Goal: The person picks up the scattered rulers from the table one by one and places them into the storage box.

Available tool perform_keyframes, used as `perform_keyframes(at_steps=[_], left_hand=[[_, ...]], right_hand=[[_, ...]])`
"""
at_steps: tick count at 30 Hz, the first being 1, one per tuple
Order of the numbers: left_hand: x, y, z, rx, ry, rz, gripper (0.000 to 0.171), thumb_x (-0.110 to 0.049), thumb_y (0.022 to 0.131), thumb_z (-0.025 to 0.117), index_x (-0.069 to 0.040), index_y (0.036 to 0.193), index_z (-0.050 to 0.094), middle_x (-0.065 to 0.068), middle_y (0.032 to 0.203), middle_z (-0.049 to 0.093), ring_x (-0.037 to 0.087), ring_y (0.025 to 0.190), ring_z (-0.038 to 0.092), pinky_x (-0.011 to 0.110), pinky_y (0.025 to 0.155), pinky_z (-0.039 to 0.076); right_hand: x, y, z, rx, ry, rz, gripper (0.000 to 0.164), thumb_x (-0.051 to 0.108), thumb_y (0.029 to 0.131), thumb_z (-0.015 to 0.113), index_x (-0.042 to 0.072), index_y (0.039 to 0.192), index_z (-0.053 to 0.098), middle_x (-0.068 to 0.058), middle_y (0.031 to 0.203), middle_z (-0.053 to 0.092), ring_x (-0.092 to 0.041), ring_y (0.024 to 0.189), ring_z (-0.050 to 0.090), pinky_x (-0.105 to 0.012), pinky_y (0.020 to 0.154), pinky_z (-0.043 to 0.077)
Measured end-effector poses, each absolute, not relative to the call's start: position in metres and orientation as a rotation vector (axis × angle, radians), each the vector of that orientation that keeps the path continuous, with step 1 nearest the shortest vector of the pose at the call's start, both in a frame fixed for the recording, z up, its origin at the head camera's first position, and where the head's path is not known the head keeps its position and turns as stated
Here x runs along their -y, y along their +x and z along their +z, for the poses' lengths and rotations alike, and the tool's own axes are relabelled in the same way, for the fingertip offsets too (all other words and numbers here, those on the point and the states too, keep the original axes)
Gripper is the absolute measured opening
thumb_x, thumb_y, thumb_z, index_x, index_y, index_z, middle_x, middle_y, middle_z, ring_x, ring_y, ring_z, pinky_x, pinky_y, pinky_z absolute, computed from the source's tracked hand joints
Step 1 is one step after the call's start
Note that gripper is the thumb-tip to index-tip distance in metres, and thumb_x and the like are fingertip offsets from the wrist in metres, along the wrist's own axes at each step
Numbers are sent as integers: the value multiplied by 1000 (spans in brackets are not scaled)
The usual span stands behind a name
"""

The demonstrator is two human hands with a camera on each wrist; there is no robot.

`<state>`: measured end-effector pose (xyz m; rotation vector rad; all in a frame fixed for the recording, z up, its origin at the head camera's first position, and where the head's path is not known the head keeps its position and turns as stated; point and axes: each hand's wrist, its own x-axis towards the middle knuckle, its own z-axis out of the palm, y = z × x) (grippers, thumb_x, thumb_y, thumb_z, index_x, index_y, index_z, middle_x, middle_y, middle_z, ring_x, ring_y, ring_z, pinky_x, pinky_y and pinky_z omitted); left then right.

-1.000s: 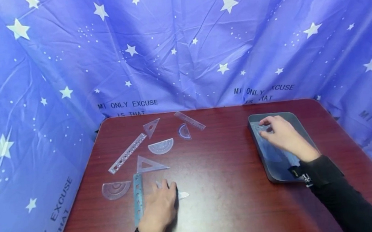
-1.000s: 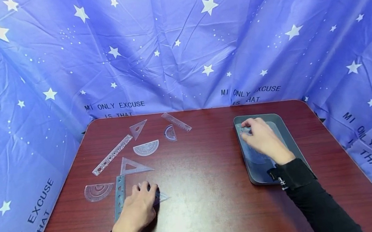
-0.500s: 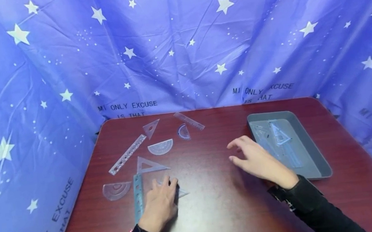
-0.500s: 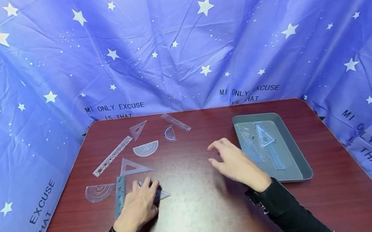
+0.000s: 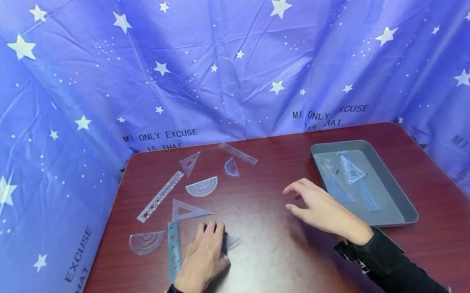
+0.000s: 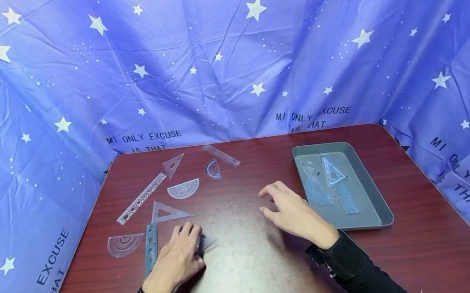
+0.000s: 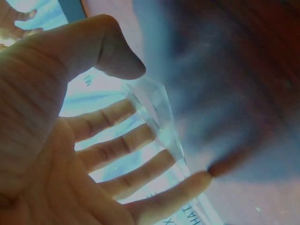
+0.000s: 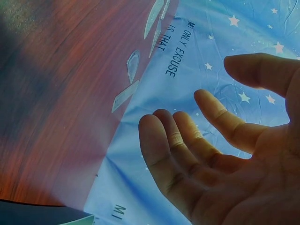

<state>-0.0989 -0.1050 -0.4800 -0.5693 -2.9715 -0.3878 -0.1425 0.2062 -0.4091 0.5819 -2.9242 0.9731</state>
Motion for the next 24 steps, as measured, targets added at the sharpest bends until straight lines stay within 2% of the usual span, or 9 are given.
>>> perform_keyframes(at_steps=[8,11,13,15,18,21,24], left_hand=[[91,-104,-468,2894,-623,-437,55,-8,65,84,-6,116,63,10,113,65,35,111,59,46,92,60],[83,-106,-462,2852,-672,-407,57,-9,67,86,-7,119,64,9,116,65,34,114,59,45,95,59],[78,-106,-457,2815,-719,-381,57,-10,67,88,-8,119,64,9,117,65,33,114,59,44,97,58],[73,-107,-453,2779,-760,-357,58,-12,67,89,-9,119,63,8,118,64,32,115,59,42,97,58],[65,-107,-447,2743,-816,-358,58,-12,68,89,-9,120,63,8,120,63,31,118,58,39,94,61],[57,-107,-444,2735,-847,-337,59,-13,70,88,-9,123,64,7,124,63,30,122,58,36,91,63],[53,-106,-444,2725,-879,-303,59,-14,71,87,-10,125,64,7,124,64,27,121,58,33,91,63]], right_hand=[[-201,-145,-414,2903,647,1077,25,14,100,75,8,123,70,-6,116,69,-30,108,73,-47,91,62],[-196,-147,-419,2899,628,1195,27,13,101,73,8,127,68,-6,115,71,-25,105,74,-40,87,61],[-190,-148,-423,2895,611,1381,32,11,101,70,5,132,65,-12,117,73,-29,105,74,-37,83,62],[-183,-148,-429,2867,611,1644,38,7,102,67,-1,138,60,-23,124,71,-37,109,74,-38,84,65],[-170,-146,-438,2780,618,2068,50,5,103,62,-12,147,48,-36,136,61,-44,117,70,-46,88,66],[-160,-144,-446,2686,627,2375,57,5,105,58,-18,153,37,-39,142,55,-35,121,69,-49,93,65],[-155,-142,-451,2631,633,2502,56,5,107,55,-19,154,36,-37,142,58,-22,116,70,-42,92,66]])
